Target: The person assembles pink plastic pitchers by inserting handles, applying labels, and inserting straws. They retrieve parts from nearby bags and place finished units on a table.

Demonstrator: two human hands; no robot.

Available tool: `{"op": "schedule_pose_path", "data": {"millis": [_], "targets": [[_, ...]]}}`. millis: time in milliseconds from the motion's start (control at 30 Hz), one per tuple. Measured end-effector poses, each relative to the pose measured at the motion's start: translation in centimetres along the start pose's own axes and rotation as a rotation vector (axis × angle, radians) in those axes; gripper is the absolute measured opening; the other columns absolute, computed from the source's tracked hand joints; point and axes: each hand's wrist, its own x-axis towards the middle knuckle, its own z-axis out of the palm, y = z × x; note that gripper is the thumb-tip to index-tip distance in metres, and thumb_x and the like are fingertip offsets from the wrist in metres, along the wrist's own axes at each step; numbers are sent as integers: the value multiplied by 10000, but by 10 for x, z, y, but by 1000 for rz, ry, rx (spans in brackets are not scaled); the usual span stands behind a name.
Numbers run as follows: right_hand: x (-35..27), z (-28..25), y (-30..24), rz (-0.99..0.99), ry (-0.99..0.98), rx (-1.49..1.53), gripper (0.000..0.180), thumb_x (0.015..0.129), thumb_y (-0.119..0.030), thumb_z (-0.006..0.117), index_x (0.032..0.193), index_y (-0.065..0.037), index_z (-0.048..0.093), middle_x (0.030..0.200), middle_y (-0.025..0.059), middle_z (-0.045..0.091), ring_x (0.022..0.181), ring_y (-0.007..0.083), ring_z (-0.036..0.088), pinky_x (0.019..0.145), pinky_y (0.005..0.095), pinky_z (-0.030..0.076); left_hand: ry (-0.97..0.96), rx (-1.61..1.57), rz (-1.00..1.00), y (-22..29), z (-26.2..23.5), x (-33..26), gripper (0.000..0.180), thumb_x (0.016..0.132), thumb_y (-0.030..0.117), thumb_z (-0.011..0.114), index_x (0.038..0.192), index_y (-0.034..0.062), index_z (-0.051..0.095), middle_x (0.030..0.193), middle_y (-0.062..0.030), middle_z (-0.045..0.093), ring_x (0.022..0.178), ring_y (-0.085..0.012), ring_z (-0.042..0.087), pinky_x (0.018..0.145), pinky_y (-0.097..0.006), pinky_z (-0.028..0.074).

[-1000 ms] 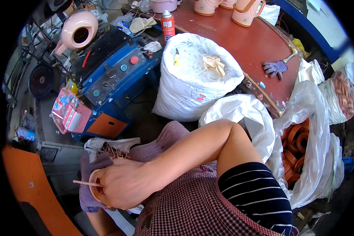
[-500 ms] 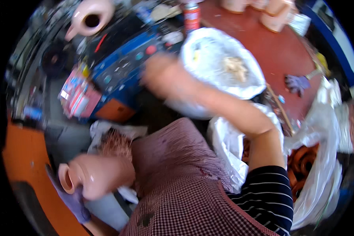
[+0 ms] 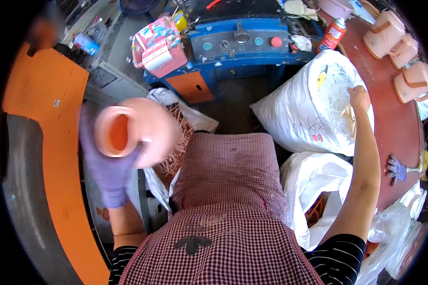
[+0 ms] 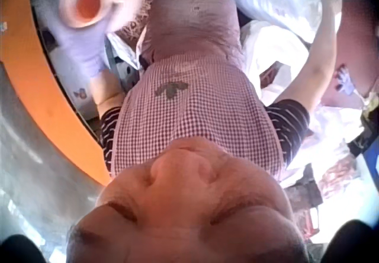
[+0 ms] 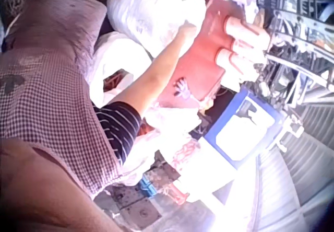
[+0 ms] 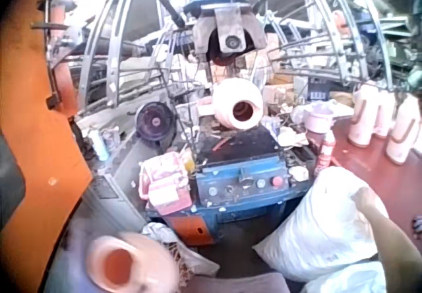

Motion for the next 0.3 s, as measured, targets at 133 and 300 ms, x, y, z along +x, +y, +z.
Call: {"op": "schedule_pose_path", "data": {"millis": [133,300], "targets": [[-26,-57,-69,-222,-99,775,204,794,-137,747,905,32,716,872,106,707,759,140,642,716,284,499,-184,-453,98,-1,87,-17,831,592,212,900,1249,-28,451,1065,-124,636,1006,-258,641,900,-353,495],[-156,-146,-176,-576,-226,1129,407,882,-192,698,1273,-99,628,1154,67,684,974,157,665,958,329,479,-312,-357,185,11,100,-11,975,605,281,894,1358,-37,363,1132,-145,634,1037,-300,642,902,-385,499]]}}
